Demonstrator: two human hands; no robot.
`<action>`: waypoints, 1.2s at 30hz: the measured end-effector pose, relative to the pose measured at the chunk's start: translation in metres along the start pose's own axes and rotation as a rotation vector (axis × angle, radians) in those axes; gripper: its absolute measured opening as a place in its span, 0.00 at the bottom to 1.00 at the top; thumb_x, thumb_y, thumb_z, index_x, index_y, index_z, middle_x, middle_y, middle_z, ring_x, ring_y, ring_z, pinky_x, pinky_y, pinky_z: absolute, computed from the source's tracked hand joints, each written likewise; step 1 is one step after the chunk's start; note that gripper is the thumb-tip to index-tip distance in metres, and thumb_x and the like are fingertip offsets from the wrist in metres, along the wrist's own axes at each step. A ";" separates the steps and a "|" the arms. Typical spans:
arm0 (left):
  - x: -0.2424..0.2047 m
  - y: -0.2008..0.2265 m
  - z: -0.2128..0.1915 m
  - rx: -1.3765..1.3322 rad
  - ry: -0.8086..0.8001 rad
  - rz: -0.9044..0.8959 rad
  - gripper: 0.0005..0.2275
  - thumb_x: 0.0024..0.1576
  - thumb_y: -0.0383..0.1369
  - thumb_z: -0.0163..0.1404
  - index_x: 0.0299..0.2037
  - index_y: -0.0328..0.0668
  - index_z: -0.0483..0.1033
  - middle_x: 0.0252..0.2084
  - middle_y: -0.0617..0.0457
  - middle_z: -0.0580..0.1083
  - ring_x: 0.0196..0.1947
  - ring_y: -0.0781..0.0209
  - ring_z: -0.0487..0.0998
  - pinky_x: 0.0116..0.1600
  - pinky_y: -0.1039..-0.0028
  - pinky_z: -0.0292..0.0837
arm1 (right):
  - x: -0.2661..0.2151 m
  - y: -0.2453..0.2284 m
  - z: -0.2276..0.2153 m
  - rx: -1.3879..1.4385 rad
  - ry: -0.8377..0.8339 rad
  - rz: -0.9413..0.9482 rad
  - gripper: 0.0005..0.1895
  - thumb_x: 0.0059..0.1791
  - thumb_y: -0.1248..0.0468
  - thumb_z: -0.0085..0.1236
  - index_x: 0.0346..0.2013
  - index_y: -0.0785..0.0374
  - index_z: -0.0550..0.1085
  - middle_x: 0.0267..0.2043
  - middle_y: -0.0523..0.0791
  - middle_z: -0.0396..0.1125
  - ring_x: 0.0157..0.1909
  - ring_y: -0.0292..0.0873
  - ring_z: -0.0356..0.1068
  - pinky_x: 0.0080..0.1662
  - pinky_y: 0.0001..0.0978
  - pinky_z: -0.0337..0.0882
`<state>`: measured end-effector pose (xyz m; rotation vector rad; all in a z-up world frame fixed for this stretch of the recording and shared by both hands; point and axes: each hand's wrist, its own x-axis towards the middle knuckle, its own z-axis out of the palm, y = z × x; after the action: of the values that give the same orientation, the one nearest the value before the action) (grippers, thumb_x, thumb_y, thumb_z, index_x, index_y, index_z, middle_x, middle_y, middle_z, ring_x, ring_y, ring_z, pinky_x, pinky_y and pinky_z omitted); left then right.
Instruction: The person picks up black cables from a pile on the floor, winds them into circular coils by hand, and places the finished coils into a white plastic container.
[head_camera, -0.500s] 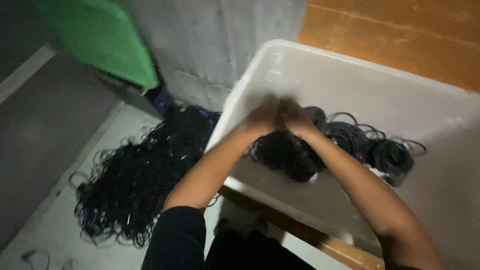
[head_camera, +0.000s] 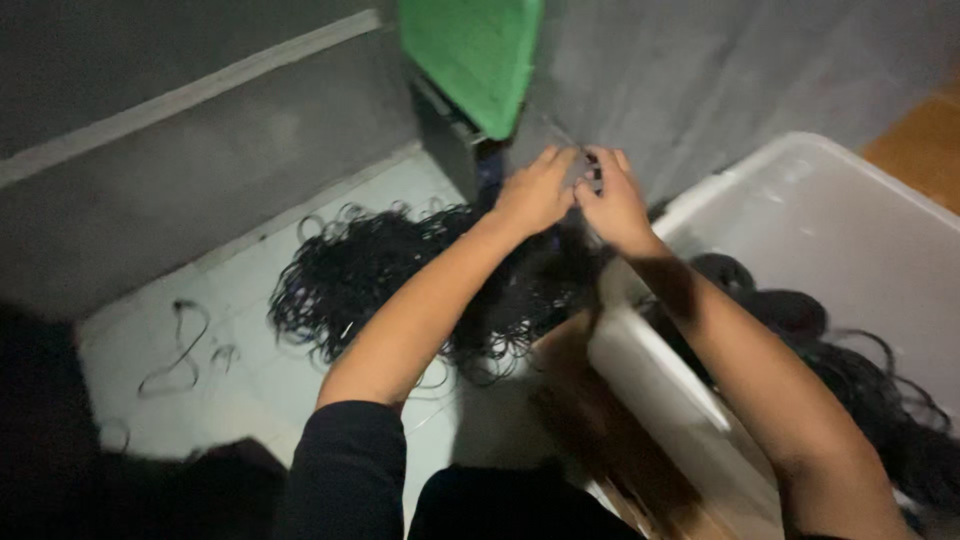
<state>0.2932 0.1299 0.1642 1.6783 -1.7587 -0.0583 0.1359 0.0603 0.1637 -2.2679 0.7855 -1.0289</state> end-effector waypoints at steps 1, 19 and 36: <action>-0.012 -0.014 -0.015 0.008 0.021 -0.019 0.25 0.53 0.35 0.56 0.62 0.42 0.65 0.58 0.40 0.70 0.51 0.33 0.76 0.51 0.49 0.73 | 0.003 -0.009 0.018 0.007 -0.017 -0.013 0.24 0.49 0.69 0.55 0.60 0.66 0.68 0.55 0.54 0.64 0.51 0.51 0.71 0.50 0.39 0.73; -0.268 -0.197 -0.224 0.257 0.177 -0.567 0.24 0.56 0.34 0.53 0.63 0.44 0.66 0.61 0.41 0.70 0.54 0.37 0.75 0.55 0.51 0.72 | -0.012 -0.173 0.307 0.310 -0.478 -0.253 0.22 0.50 0.70 0.56 0.60 0.66 0.69 0.55 0.54 0.65 0.49 0.50 0.73 0.52 0.37 0.72; -0.410 -0.279 -0.332 0.355 0.334 -1.030 0.22 0.57 0.33 0.51 0.63 0.42 0.66 0.59 0.39 0.71 0.53 0.37 0.76 0.55 0.53 0.72 | 0.011 -0.253 0.523 0.494 -0.812 -0.573 0.22 0.52 0.69 0.59 0.60 0.70 0.68 0.59 0.56 0.64 0.54 0.48 0.70 0.50 0.36 0.73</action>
<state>0.6673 0.5901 0.1000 2.5135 -0.5475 0.0745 0.6275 0.3432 0.0358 -2.1889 -0.4283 -0.3486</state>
